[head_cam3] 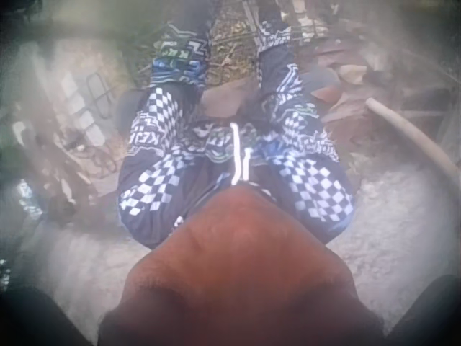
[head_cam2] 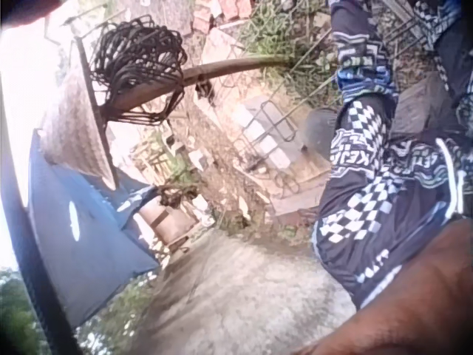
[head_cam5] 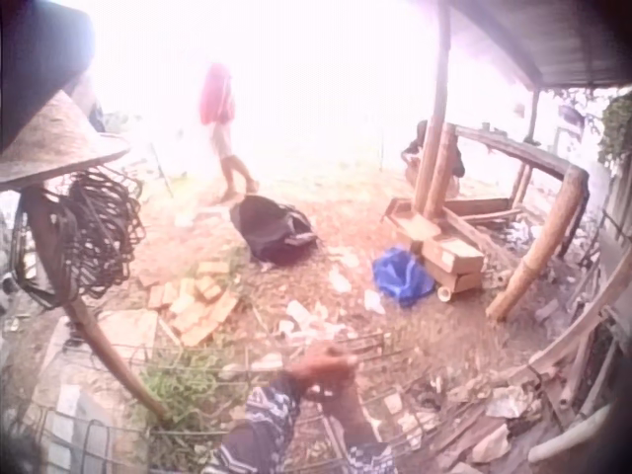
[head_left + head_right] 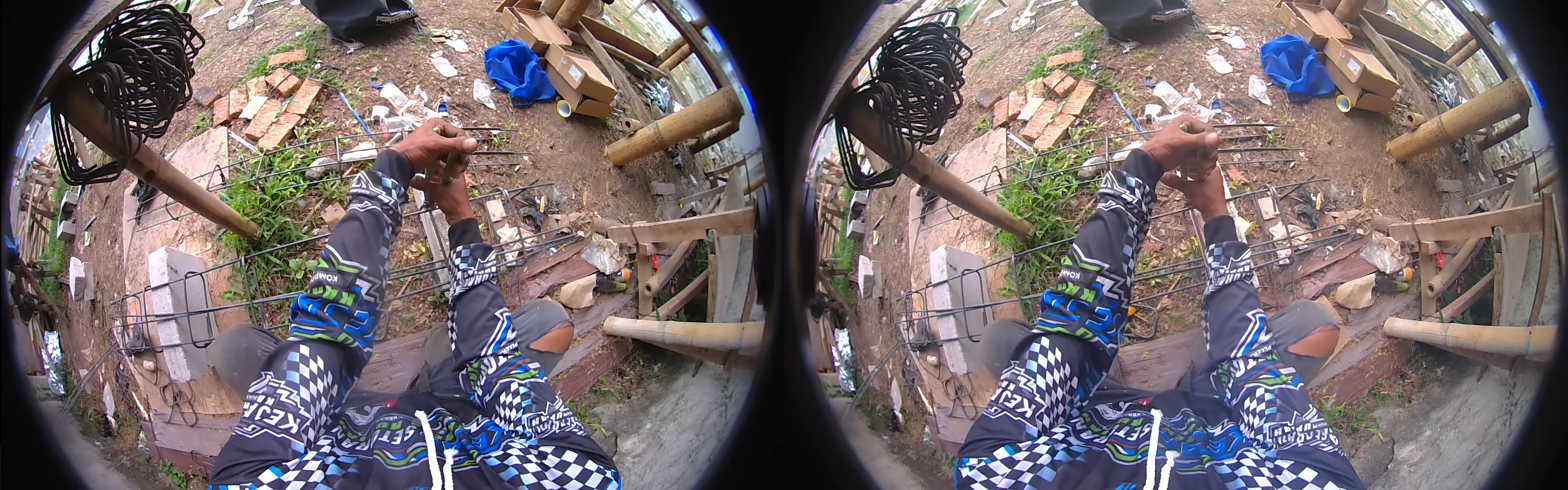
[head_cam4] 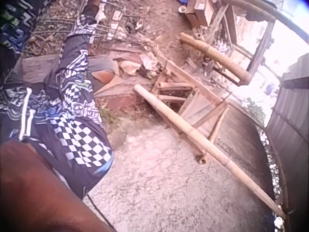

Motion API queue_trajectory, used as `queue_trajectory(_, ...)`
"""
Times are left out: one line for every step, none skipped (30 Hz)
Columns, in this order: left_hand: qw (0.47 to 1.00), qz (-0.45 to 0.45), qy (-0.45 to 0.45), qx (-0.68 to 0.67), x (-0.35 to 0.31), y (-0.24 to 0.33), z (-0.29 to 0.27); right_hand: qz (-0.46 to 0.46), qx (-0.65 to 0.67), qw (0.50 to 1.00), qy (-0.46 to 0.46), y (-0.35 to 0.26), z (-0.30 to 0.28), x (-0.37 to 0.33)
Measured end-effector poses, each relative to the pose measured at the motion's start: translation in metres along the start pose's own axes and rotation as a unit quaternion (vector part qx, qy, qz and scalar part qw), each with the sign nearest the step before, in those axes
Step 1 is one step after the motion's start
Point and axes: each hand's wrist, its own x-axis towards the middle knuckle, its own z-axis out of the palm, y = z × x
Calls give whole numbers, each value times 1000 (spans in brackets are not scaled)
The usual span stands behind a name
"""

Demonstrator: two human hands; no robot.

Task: The person sits on the ground and ties a rebar cage using wire and pliers. They repeatedly wrap wire around intersecting bars and twist it to secure the joints.

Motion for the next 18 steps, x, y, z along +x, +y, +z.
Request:
queue_trajectory(997, -5, -78, -26, 3, 0, -5, 3, 63, 996, -66, -16, -5, 1)
queue_trajectory(997, -42, -36, -45, 0, -3, -9, 14, 73, 997, -26, -5, 0, 7)
queue_trajectory(994, 37, 103, 20, -1, -9, -5, 26, 83, 996, 13, 5, 12, 15)
queue_trajectory(960, 116, 239, 85, 0, -18, 8, 37, 93, 994, 53, 13, 24, 20)
queue_trajectory(905, 205, 352, 121, 15, -20, 38, -129, -14, 973, 191, 5, 17, 17)
queue_trajectory(879, 132, 436, 142, -12, -11, 69, -110, 19, 974, 196, 19, 29, 10)
queue_trajectory(876, 132, 445, 133, -13, -22, 73, -108, 49, 973, 198, 15, 40, 4)
queue_trajectory(897, 139, 418, 35, -12, -29, 60, -104, 79, 971, 200, 11, 51, 0)
queue_trajectory(910, 138, 385, -65, -11, -32, 48, -95, 107, 968, 205, 10, 59, -8)
queue_trajectory(940, 97, 323, 47, -19, -24, 35, -48, 82, 985, 146, 15, 46, -11)
queue_trajectory(986, 77, 148, -16, -9, -13, 24, -18, 38, 994, 97, 5, 15, -12)
queue_trajectory(997, 32, 53, -36, -5, -8, 15, 27, 55, 998, 0, -2, -8, -12)
queue_trajectory(999, -16, -22, -43, -12, -2, -7, 69, 88, 987, -118, -1, -4, -2)
queue_trajectory(997, -41, -37, -53, -14, -10, -29, 87, 60, 974, -198, 0, 7, 7)
queue_trajectory(997, 21, 63, -30, -12, -14, -23, 52, 52, 990, -119, 12, 11, 11)
queue_trajectory(985, 84, 153, -13, -2, -19, -1, 15, 37, 999, -30, 27, 12, 13)
queue_trajectory(958, 144, 249, 8, 3, -22, 17, -24, 29, 998, 53, 33, 19, 15)
queue_trajectory(910, 203, 361, -25, -5, -31, 31, -71, -196, 968, 137, 27, 38, 10)
